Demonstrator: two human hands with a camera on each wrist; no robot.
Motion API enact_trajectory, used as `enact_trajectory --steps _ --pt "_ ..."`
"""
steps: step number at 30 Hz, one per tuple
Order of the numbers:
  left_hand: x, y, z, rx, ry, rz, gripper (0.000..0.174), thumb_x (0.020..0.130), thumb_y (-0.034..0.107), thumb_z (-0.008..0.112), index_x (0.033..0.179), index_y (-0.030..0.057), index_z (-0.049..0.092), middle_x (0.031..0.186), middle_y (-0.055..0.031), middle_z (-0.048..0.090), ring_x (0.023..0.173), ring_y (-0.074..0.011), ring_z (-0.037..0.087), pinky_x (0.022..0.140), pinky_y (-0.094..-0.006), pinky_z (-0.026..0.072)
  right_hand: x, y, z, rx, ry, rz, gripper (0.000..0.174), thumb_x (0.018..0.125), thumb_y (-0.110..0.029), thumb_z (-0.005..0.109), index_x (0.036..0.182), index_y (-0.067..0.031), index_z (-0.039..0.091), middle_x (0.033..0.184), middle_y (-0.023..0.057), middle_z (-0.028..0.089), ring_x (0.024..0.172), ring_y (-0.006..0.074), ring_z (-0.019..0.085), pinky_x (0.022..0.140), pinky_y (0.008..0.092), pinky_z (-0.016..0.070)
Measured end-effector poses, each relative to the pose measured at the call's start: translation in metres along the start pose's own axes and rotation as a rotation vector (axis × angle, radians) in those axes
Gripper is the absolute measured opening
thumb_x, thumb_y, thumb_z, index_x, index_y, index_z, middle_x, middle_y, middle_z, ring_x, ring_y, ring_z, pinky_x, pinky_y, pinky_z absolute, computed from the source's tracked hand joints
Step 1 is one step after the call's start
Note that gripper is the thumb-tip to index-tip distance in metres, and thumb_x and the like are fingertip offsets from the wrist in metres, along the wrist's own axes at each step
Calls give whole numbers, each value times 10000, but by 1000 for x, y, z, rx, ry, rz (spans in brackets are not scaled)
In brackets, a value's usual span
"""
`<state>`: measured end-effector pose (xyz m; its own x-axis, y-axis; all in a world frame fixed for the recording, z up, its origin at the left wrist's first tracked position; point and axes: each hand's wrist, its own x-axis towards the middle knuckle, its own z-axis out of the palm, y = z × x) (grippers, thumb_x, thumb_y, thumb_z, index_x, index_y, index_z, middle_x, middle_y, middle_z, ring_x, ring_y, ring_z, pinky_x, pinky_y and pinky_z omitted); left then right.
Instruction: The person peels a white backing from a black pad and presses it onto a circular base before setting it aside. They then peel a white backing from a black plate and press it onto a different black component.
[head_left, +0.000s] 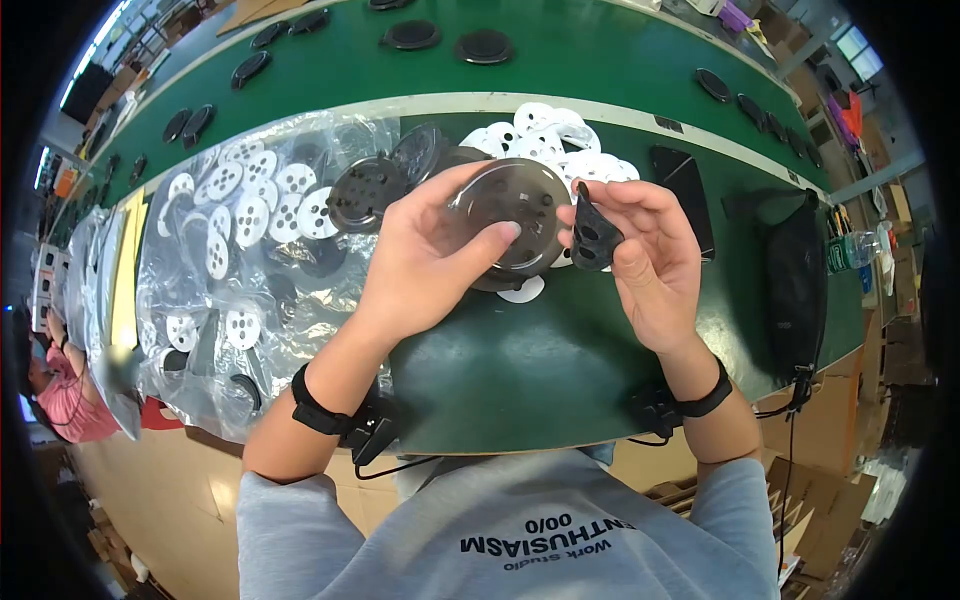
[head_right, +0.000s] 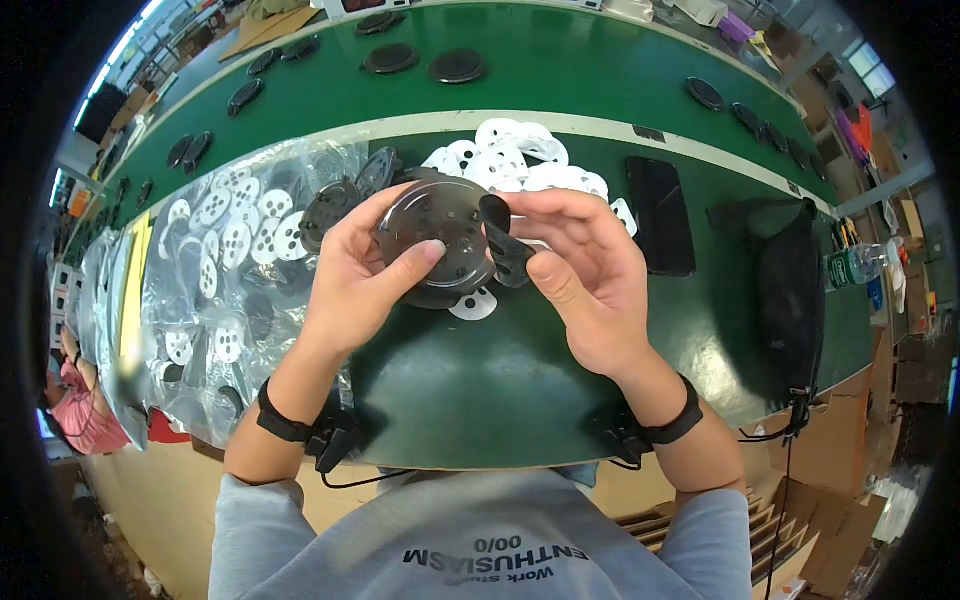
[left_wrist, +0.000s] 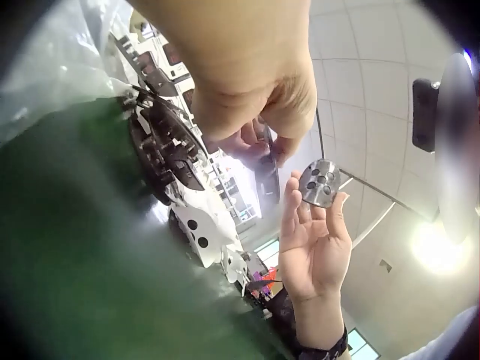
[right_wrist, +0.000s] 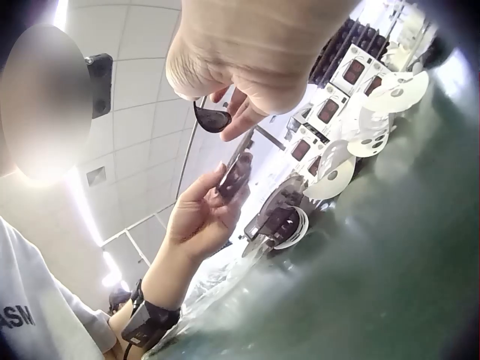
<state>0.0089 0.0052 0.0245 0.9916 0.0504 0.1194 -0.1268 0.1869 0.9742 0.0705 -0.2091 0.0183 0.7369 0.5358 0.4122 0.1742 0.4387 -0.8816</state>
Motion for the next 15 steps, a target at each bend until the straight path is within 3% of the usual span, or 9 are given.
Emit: enact_trajectory --steps 2,5,10,15 --pt "-1 3 5 -51 -20 5 588 876 -16 674 1408 -8 426 1251 -116 607 1134 -170 608 1005 -327 473 1 1 1 -15 16 18 457 948 -139 644 1323 43 457 1335 199 552 1232 271 555 1053 413 441" --pt "-4 -1 6 -30 -3 58 629 874 -23 677 1437 1 397 1288 -136 589 1120 -161 609 970 -310 488 2 0 4 -30 28 49 455 916 -52 632 1322 49 453 1352 205 537 1264 275 531 1074 419 419" --pt "-9 -2 -5 -113 -145 -110 705 865 -37 686 1475 -2 333 1270 -147 608 1098 -156 617 946 -298 495 3 3 -7 -91 -66 9 509 847 41 588 1333 56 436 1366 225 521 1276 283 524 1073 418 421" --pt "-5 -13 -7 -294 -206 -99 737 853 -13 719 1482 -2 335 1221 -146 644 1071 -153 637 910 -290 516 5 3 -9 -78 -36 41 541 815 84 552 1341 53 428 1369 240 516 1291 284 512 1074 429 417"
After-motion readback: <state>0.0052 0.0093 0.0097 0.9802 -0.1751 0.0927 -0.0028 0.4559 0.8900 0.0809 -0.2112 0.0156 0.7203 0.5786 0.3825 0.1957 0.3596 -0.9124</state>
